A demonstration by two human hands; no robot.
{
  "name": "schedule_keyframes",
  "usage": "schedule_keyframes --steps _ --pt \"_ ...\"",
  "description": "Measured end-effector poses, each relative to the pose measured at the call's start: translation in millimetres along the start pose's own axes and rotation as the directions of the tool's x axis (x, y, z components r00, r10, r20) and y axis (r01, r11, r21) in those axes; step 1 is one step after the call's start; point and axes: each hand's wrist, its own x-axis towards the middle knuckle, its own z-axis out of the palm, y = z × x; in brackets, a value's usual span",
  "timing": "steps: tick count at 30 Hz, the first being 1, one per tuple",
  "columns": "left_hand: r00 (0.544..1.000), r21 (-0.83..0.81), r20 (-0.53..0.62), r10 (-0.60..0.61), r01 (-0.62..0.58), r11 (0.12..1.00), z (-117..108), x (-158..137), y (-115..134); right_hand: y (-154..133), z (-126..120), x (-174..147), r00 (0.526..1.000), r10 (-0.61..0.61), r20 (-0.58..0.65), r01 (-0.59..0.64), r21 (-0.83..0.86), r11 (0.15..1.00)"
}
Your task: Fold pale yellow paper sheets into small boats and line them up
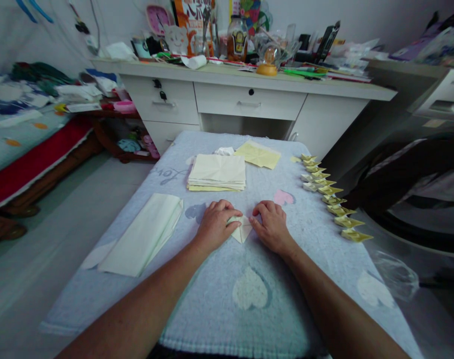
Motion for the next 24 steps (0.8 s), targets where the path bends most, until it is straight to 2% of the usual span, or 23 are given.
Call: schedule_keyframes --steps 11,14,17,20,24 --pt "0.999 -0.011 0.034 -0.016 0.016 1.0 -3.3 0.7 1.3 -3.5 0.7 0.5 1.0 0.027 -0.015 -0.027 -0.018 0.999" --pt "0.999 -0.014 0.036 -0.016 0.017 1.0 -3.2 0.8 0.9 -3.2 -1.2 -0.8 0.996 0.03 -0.08 -0.027 0.038 0.999" --pt "0.999 -0.006 0.034 -0.012 0.012 1.0 -2.0 0.5 0.6 -4.4 -3.1 -3.8 0.982 -0.116 -0.146 0.136 0.133 0.982" --pt "1.0 -0.002 0.028 -0.003 0.004 1.0 -1.0 0.3 0.1 -5.9 -1.6 -6.3 0.941 -0.324 -0.097 0.338 0.217 0.916" --pt "0.999 -0.032 0.04 0.024 -0.023 0.999 -2.6 -0.1 -2.0 -6.6 2.9 -6.8 0.918 -0.396 -0.02 0.391 0.207 0.897"
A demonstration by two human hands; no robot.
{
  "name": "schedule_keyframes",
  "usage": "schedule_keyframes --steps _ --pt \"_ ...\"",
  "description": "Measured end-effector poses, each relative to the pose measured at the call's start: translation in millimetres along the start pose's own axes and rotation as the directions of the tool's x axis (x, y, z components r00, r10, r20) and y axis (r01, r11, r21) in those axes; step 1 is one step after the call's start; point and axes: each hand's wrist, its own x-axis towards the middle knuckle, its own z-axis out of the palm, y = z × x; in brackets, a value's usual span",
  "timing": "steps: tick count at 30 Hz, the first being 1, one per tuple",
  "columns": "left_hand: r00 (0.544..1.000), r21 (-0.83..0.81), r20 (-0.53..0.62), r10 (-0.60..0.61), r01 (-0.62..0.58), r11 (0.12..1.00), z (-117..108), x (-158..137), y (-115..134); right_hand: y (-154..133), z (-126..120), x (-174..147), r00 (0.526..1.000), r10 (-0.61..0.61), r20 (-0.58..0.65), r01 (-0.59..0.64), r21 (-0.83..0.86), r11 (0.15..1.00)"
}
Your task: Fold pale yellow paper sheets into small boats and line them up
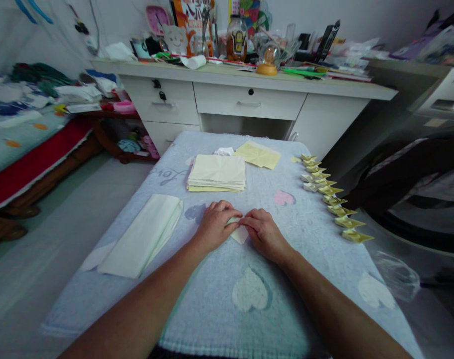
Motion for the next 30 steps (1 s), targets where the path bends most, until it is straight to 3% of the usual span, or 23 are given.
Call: schedule_keyframes --steps 14,30 --pt "0.989 0.014 -0.05 -0.138 0.139 0.99 -16.1 -7.3 -2.4 1.6 0.4 1.5 0.999 0.02 0.024 -0.019 -0.07 0.997" --pt "0.983 -0.032 0.125 -0.134 0.139 0.99 -33.7 -3.0 -17.0 -0.8 0.2 1.5 0.999 0.027 0.038 -0.022 -0.118 0.993"
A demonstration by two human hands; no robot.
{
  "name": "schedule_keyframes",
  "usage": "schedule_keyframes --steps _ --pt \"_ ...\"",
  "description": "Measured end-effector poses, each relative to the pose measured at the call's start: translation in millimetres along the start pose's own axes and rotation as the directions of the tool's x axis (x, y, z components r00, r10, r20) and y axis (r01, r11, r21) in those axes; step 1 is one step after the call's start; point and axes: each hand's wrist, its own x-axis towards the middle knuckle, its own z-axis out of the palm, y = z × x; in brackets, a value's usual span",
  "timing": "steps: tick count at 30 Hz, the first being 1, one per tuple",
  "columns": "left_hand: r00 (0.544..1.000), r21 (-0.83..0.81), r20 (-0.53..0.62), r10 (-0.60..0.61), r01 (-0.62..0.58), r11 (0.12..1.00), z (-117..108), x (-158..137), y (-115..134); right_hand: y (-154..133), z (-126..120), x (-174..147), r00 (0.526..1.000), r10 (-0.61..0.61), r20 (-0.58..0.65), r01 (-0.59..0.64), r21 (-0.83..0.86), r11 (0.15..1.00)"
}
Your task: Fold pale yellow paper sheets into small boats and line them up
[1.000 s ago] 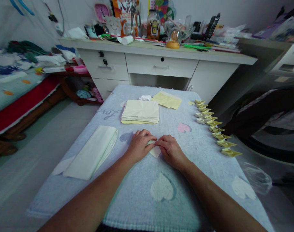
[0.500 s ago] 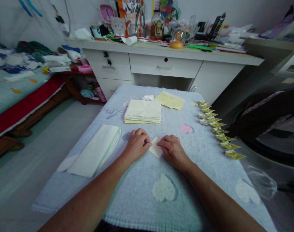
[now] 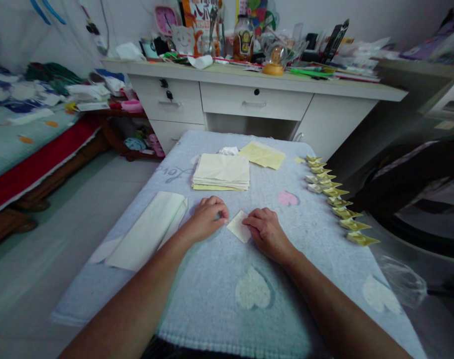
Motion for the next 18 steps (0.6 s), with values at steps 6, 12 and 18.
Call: schedule_keyframes --steps 6,12,18 --pt "0.993 0.073 -0.107 -0.058 0.066 0.995 10.3 -0.2 2.0 0.9 2.0 0.0 1.0 0.0 0.003 0.0 -0.004 1.0" --pt "0.996 0.115 -0.064 -0.063 0.07 0.991 14.2 -2.8 0.7 -3.2 -2.4 0.0 1.0 0.009 0.007 -0.009 -0.006 1.0" --pt "0.997 0.071 0.01 -0.075 0.074 0.995 4.2 -2.1 -0.4 -5.3 -4.3 -3.2 1.0 -0.01 0.026 0.011 -0.04 0.999"
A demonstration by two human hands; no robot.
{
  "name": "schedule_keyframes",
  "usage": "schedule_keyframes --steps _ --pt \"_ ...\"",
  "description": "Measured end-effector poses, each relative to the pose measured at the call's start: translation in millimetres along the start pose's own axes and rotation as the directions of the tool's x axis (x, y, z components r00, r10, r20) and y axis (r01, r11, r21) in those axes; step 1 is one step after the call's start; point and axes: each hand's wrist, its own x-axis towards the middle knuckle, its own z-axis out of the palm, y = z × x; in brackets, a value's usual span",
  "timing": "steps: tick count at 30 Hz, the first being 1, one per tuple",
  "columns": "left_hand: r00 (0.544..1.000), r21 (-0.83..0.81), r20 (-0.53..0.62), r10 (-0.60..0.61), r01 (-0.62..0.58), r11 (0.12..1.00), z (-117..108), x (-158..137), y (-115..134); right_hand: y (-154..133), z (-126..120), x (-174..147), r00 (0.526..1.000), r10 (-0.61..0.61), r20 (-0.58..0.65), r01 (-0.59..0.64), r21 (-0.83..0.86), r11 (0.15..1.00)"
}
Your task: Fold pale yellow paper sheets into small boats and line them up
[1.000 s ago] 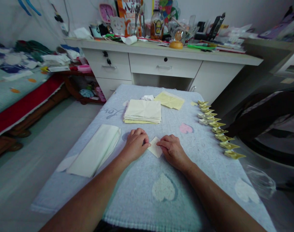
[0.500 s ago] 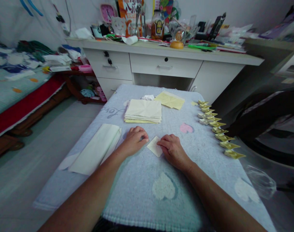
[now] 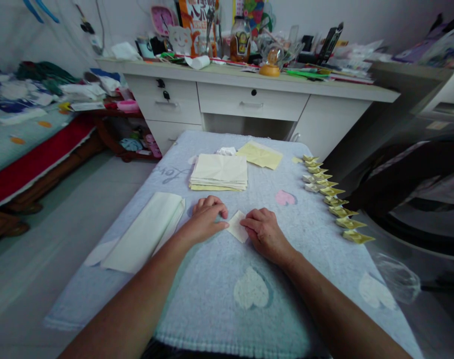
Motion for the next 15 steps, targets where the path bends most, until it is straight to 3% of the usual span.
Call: schedule_keyframes --steps 3,6,9,12,15 --pt "1.0 -0.014 -0.019 -0.001 0.001 1.0 0.1 2.4 1.1 -2.1 -4.6 -3.0 0.999 -0.022 0.024 0.023 -0.019 1.0" --pt "0.994 -0.001 -0.109 0.014 -0.014 1.0 5.8 6.9 6.4 -5.2 -11.0 -4.3 0.998 -0.047 0.051 0.048 -0.023 0.999" --pt "0.971 0.019 -0.18 0.159 -0.159 0.987 14.0 10.9 12.7 -8.0 -16.0 -3.8 0.994 -0.068 0.091 0.07 -0.027 0.997" --pt "0.953 0.052 -0.122 0.278 -0.274 0.96 19.5 12.5 15.4 -9.0 -18.7 -4.2 0.99 -0.068 0.122 0.073 -0.033 0.997" --pt "0.957 0.076 -0.069 0.283 -0.277 0.958 20.9 12.6 14.2 -8.2 -21.2 -6.6 0.988 -0.052 0.147 0.06 -0.046 0.997"
